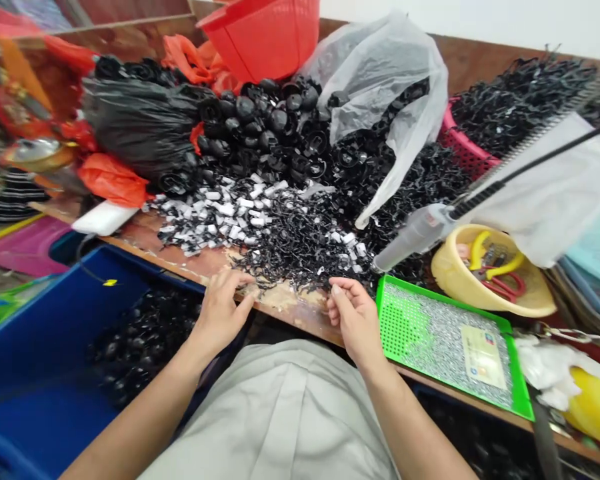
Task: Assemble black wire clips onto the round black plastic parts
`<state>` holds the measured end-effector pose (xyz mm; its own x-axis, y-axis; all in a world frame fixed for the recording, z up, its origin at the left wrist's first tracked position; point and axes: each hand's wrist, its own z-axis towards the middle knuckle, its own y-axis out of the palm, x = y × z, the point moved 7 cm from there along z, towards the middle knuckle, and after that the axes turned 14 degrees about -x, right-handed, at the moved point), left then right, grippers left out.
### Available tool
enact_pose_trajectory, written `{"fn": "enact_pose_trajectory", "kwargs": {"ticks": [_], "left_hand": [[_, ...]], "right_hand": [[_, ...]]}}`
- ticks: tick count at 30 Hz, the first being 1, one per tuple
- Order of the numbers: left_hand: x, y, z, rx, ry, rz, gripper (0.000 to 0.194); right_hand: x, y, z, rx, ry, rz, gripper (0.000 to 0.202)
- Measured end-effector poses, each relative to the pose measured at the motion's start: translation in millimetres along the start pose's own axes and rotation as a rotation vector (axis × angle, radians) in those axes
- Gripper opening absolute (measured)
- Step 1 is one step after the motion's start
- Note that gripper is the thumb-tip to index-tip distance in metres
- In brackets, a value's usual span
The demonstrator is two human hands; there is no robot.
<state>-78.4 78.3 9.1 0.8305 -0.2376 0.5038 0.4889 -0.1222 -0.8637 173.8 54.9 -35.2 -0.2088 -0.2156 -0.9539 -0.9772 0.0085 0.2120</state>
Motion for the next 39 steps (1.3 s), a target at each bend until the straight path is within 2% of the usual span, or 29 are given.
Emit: {"fn": "enact_pose_trajectory", "kwargs": {"ticks": [2,5,8,11,14,17,19,22,26,31,35,37,39], "left_hand": [[11.2,18.4,15.5,-0.113,0.066,-0.01,0.01],[26.6,36.6,30.0,-0.244,0.155,0.005,0.01],[35.8,44.5,38.3,-0.302,0.189,0.047,0.01],[44.4,46.1,43.7,-0.3,0.204,0.108,0.011],[57.0,47.3,48.5,-0.27,0.235,0.203,0.019],[67.5,51.1,55.4,-0.232,0.244,0.328,0.028],[69.7,54.4,61.0,-0.214,0.228,0.401,0.029],[65.7,56.1,68.4,-0.19,0.187,0.458,0.024],[54.5,49.0,74.0,-0.111,0.154,0.435,0.023],[34.4,29.7,80.0,0.034,0.113,0.309,0.025],[11.2,7.3,81.4,0.16,0.023,0.183,0.024],[2.4,-1.3,78.8,0.202,-0.008,0.131,0.026],[-1.3,-5.9,74.5,0.227,-0.012,0.109,0.029]], "right_hand": [[2.1,-10.0,-3.0,0.044,0.002,0.031,0.032],[5.3,-17.3,-5.9,0.077,0.005,0.027,0.03],[7.1,-18.2,-5.7,0.082,-0.01,-0.007,0.029],[6.5,-17.4,-4.4,0.072,-0.038,-0.113,0.027],[-4.5,-9.2,-4.3,0.03,-0.156,-0.443,0.021],[-12.5,20.5,-3.3,-0.177,-0.298,-0.879,0.024],[-7.8,36.8,0.5,-0.295,-0.264,-1.127,0.03],[-1.4,43.8,11.4,-0.324,-0.095,-1.371,0.04],[-7.0,41.4,29.6,-0.284,0.03,-1.453,0.053],[-25.2,36.1,49.4,-0.202,-0.097,-1.32,0.053],[-32.0,35.4,46.4,-0.115,-0.166,-1.268,0.041],[-29.7,46.8,41.4,-0.155,-0.176,-1.32,0.032],[-23.1,66.6,37.4,-0.278,-0.192,-1.387,0.029]]}}
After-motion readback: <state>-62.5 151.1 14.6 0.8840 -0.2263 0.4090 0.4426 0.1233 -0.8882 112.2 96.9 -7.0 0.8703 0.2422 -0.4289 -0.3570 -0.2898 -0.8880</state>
